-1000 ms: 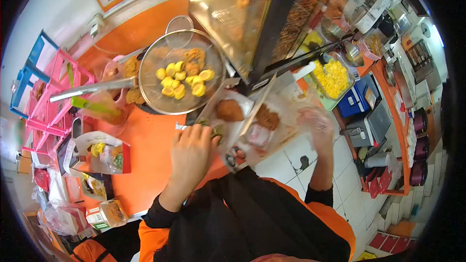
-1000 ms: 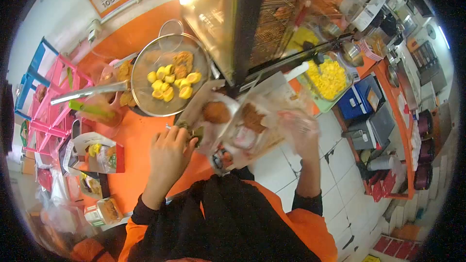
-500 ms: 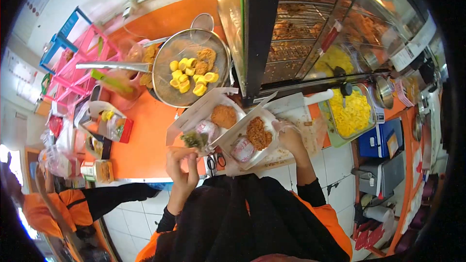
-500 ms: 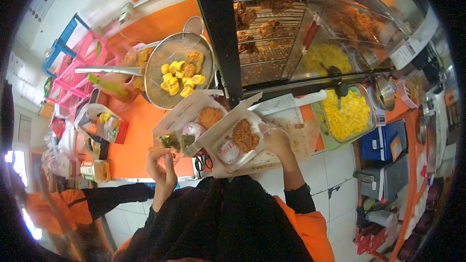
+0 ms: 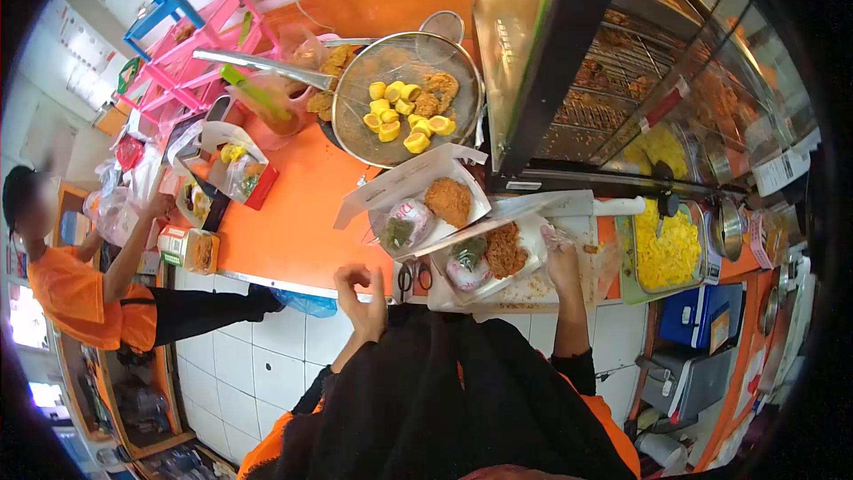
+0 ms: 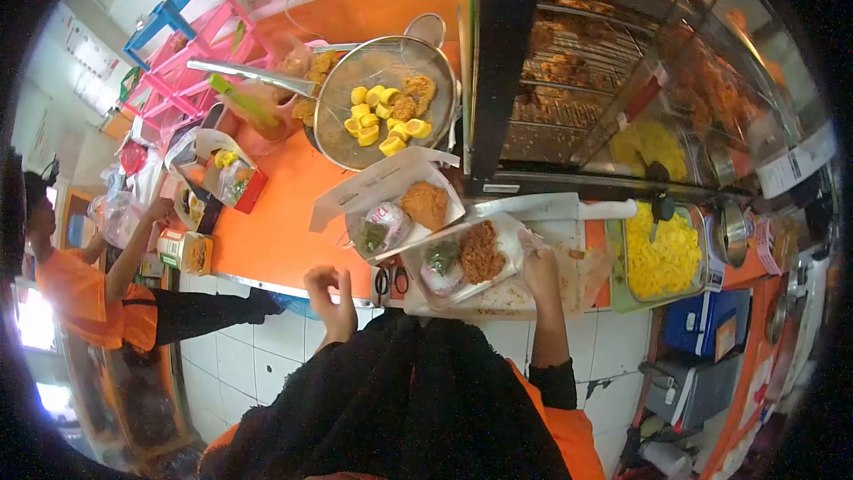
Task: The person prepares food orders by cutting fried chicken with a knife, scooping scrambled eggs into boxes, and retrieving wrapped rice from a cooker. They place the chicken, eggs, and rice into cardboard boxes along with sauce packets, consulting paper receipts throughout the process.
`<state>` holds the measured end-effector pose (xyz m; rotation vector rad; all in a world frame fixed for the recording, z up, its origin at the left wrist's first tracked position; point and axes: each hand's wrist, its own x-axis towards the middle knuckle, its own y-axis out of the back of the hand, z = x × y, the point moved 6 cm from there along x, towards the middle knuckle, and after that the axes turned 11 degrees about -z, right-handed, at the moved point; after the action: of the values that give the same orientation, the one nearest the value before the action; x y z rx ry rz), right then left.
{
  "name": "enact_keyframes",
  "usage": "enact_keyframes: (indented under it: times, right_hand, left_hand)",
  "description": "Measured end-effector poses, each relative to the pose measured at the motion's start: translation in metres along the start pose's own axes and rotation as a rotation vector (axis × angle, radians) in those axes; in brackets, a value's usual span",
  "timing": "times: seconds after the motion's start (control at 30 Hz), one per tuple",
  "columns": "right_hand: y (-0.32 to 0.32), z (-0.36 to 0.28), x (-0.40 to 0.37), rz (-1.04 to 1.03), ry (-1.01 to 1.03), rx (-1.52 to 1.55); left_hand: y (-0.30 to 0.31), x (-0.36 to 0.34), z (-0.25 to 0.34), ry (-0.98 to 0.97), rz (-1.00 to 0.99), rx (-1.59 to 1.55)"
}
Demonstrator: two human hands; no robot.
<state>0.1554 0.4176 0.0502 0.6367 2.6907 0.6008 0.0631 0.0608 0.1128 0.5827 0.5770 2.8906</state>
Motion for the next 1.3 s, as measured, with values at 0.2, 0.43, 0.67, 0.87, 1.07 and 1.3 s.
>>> enact_keyframes:
  times: [0.2, 0.43, 0.67, 0.87, 1.07, 1.3]
  right_hand:
    - [0.019, 0.009, -0.012, 0.013, -0.067, 0.104]
    - [0.007, -0.018, -0.03, 0.011, -0.117, 0.407]
    - [-0.078, -0.046, -0.029, -0.121, -0.09, 0.305]
    - [-0.193, -0.093, -0.019, -0.258, -0.022, 0.453]
    - [-0.281, -0.108, -0.013, -0.319, 0.083, 0.26]
    - [-0.317, -0.2, -0.038, -0.368, -0.152, -0.231]
  left_hand:
    - [-0.036, 0.019, -0.071, 0.557, -0.31, 0.027]
    - [-0.014, 0.044, -0.097, 0.446, -0.367, 0.293]
    - [0.097, 0.057, -0.14, 0.513, -0.314, 0.271]
    - [0.173, 0.111, -0.221, 0.337, -0.287, 0.396]
    - [0.213, 0.132, -0.249, 0.422, -0.275, -0.061]
    - [0.321, 0.164, -0.14, 0.162, 0.125, 0.061]
